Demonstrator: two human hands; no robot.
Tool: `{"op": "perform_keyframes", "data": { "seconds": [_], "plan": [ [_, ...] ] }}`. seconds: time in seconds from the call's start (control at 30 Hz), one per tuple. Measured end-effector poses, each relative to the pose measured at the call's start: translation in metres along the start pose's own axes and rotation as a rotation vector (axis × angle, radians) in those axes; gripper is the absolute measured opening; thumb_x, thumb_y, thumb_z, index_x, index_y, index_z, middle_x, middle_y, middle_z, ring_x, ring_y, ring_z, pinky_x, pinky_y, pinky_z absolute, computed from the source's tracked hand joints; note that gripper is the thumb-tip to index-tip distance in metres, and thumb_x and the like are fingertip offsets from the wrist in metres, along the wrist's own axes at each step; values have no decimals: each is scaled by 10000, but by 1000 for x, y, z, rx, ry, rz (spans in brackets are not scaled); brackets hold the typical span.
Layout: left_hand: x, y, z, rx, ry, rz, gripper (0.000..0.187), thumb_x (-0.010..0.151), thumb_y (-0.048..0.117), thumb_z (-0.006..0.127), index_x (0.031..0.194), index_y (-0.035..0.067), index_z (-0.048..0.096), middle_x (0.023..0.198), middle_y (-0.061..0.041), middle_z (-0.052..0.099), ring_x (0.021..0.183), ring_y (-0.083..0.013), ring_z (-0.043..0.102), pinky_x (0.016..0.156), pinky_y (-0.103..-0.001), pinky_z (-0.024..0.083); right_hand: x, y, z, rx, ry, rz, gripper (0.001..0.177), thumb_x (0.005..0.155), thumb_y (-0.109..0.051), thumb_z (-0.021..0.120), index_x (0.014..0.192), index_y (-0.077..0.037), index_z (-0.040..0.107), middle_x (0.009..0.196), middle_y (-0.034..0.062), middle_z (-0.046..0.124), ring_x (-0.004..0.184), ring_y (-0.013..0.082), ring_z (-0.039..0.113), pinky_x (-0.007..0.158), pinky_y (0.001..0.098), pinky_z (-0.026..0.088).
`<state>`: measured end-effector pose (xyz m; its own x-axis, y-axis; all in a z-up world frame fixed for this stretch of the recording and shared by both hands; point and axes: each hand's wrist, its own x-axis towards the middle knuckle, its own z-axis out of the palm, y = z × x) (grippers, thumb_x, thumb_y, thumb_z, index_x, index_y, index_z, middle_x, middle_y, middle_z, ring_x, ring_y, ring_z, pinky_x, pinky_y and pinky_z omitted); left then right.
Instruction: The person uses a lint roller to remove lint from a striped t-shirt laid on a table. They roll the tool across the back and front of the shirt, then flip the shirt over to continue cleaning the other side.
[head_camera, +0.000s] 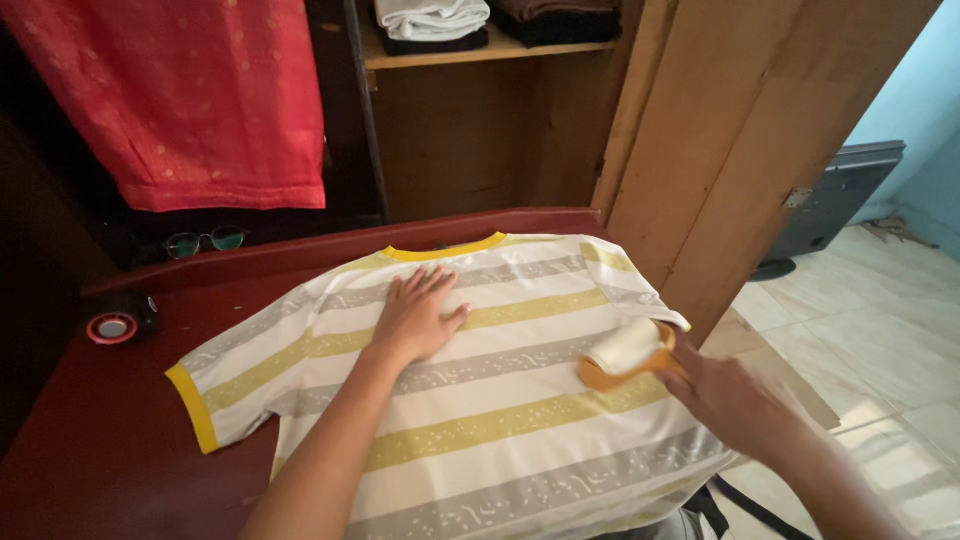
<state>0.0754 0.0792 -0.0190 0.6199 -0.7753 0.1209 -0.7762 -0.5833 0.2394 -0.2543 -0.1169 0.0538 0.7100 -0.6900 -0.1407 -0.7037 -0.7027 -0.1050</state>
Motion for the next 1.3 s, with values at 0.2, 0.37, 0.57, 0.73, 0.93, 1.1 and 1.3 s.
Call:
{"op": "perform_keyframes", "data": {
  "seconds": [0.2,0.37,0.57,0.73,0.93,1.1,1.3],
  "plan": [
    [1,0,0,-17,26,4,754,968,612,453,1572,174,349,1670,-26,261,1560,-228,178,1260,-498,107,52,-39,-3,-21,82,-140,459,988,-530,465,1207,-159,624,1054,185,752,1009,401,723,875,545,562],
    [-1,4,-2,-12,30,-12,745,967,611,454,1572,191,345,1674,-17,245,1557,-215,167,1259,-485,95,112,-80,0,-27,61,-167,489,1020,-531,438,1265,-151,623,1139,178,737,1089,378,699,942,526,542],
    [-4,7,-8,-46,-8,-43,717,965,585,455,1577,230,339,1682,20,234,1562,-196,145,1269,-470,76,176,-123,16,14,125,-203,542,1034,-488,438,1391,-91,527,1126,209,727,1077,401,694,912,539,542],
    [-5,7,-11,-46,-27,-57,723,970,590,448,1583,231,321,1684,28,228,1564,-189,142,1273,-455,70,200,-149,31,40,175,-151,503,1051,-487,431,1282,-72,597,1135,207,717,1096,403,683,938,543,519],
    [-4,7,-11,-42,-52,-69,715,973,601,430,1581,246,305,1682,36,206,1559,-179,131,1270,-455,65,191,-147,38,131,189,-142,510,1043,-494,437,1250,-55,592,1100,234,725,1065,420,696,915,541,538],
    [-5,3,-7,-60,11,-44,693,958,571,477,1556,230,391,1676,3,259,1555,-202,179,1266,-467,100,164,-121,34,91,210,-189,517,1058,-497,445,1231,-34,599,1062,267,728,1039,442,699,899,562,539],
    [-6,0,-2,-80,85,-14,721,946,583,504,1539,181,420,1654,-25,319,1547,-214,226,1259,-470,127,112,-89,33,93,226,-198,465,1027,-486,474,1191,-71,603,1003,293,714,1003,485,685,893,604,518]
  ]
}}
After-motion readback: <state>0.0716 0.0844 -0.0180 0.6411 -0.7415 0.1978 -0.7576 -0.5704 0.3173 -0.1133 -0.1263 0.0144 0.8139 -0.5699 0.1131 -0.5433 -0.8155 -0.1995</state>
